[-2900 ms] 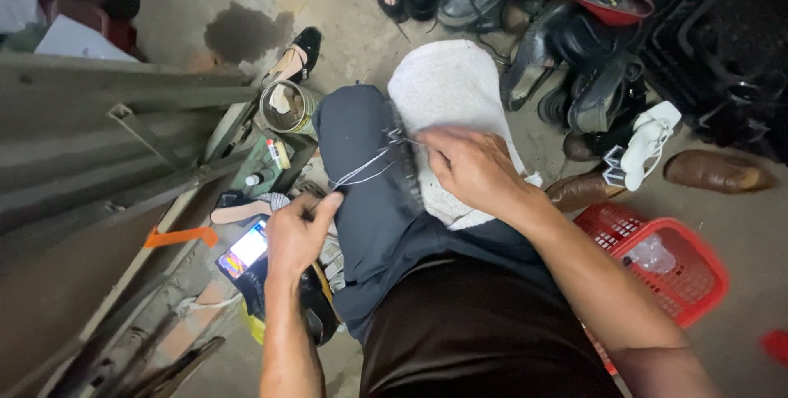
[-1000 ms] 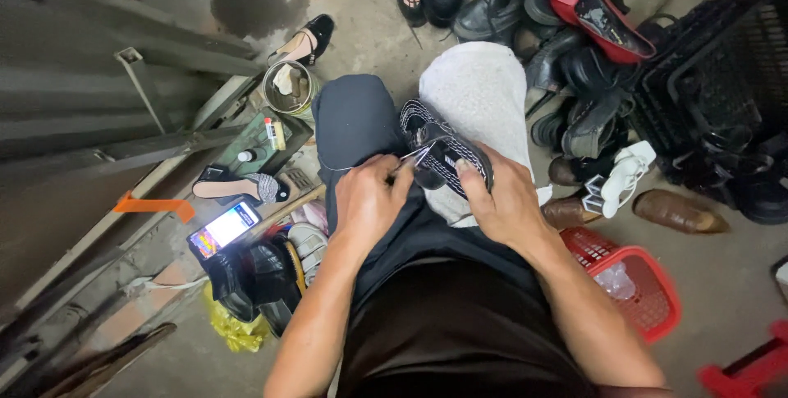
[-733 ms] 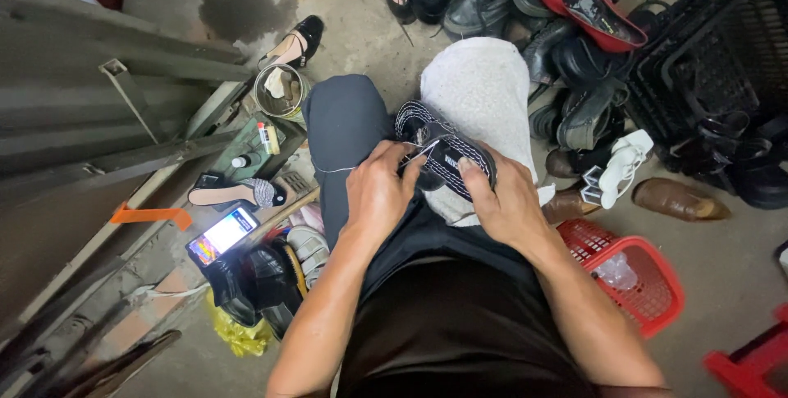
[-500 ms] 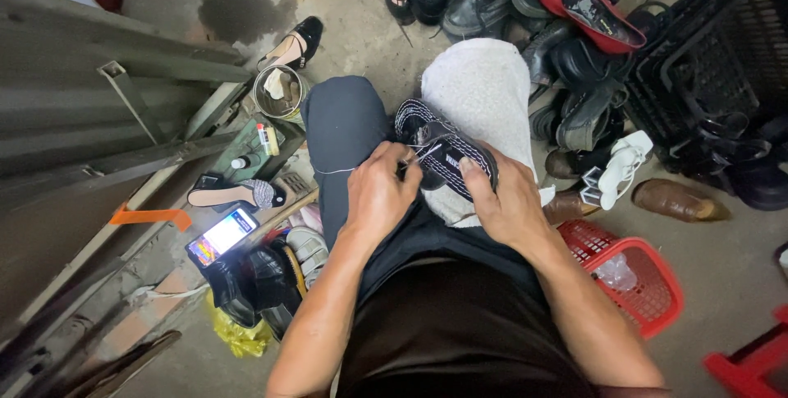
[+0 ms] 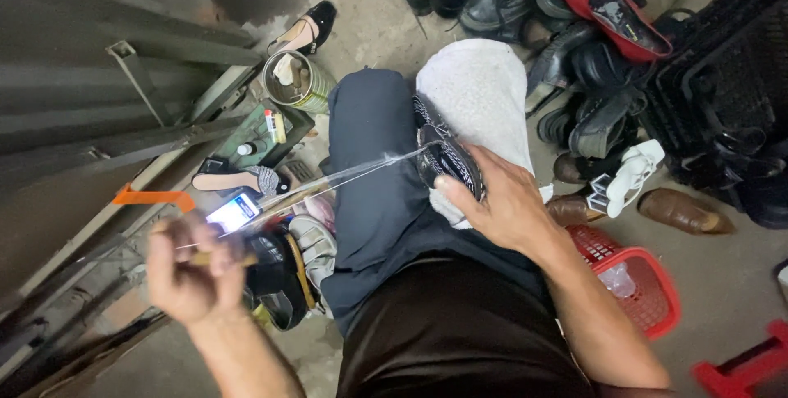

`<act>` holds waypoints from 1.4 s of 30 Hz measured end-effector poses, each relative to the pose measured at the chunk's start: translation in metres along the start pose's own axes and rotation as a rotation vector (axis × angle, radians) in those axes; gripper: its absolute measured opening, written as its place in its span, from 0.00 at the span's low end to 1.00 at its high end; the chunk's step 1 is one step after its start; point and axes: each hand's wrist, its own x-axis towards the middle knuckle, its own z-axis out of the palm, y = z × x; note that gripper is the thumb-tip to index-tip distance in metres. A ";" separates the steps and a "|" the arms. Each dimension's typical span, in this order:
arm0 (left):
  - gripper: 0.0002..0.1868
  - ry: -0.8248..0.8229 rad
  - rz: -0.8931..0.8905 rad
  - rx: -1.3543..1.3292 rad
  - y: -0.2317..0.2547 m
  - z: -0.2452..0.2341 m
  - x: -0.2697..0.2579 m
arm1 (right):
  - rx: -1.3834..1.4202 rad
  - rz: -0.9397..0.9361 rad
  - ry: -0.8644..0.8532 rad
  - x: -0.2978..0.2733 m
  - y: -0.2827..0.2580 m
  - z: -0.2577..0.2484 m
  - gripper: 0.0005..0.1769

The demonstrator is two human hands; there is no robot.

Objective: The person sits on a low stool in a cluttered workshop, sewing a black sandal held on their lap. They use a needle and white thread to stitch the sole of the sandal, repeatedly pulling the thread through the material.

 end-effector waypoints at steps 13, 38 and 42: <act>0.05 0.747 -0.237 1.594 -0.025 -0.091 -0.032 | 0.244 0.034 0.501 -0.012 0.072 -0.054 0.16; 0.15 -0.157 -0.382 1.226 -0.150 0.075 0.032 | 0.861 -0.412 0.008 0.016 0.034 0.005 0.30; 0.16 -0.162 -0.401 1.209 -0.161 0.074 0.029 | 0.361 -0.262 -0.079 0.012 0.041 0.002 0.50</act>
